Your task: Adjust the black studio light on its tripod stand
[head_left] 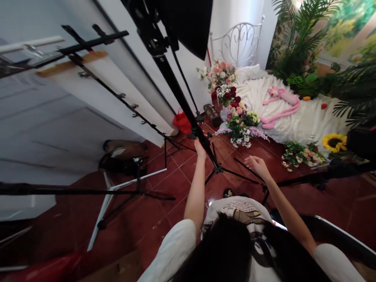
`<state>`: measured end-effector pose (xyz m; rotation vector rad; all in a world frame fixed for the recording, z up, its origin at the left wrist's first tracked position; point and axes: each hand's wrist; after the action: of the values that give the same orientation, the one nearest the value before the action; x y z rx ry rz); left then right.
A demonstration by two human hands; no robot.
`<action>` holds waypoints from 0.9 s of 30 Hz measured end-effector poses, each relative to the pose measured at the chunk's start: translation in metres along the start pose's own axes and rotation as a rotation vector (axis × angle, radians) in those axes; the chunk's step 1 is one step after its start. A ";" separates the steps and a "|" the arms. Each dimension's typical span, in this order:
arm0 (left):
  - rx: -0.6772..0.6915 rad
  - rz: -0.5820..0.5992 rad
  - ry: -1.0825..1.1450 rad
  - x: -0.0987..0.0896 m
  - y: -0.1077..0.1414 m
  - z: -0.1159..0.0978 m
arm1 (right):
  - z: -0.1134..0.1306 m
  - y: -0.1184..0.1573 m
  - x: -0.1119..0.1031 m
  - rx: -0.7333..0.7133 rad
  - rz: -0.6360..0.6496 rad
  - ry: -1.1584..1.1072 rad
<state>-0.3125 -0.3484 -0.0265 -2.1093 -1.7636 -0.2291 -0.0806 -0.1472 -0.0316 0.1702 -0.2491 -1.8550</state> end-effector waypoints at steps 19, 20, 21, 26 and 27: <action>-0.078 -0.014 -0.083 -0.002 -0.004 -0.004 | 0.135 -0.172 0.141 -0.331 0.443 1.612; -0.081 -0.021 -0.075 -0.001 -0.004 -0.005 | 0.140 -0.176 0.142 -0.364 0.457 1.659; -0.081 -0.026 -0.067 -0.001 -0.004 -0.005 | 0.145 -0.180 0.143 -0.397 0.477 1.696; -0.074 -0.016 -0.037 0.001 -0.002 -0.006 | 0.159 -0.202 0.150 -0.465 0.627 1.765; -0.075 -0.016 -0.034 0.001 -0.002 -0.006 | 0.159 -0.204 0.150 -0.471 0.649 1.761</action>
<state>-0.3140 -0.3497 -0.0205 -2.1644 -1.8182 -0.2694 -0.3522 -0.2201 0.0707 1.1151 1.1838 -0.5815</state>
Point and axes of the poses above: each hand's wrist, its own y-axis away from the middle knuckle, its own x-axis out of the palm, z = x × y, and after that the axes turned 11 degrees about z, right-handed
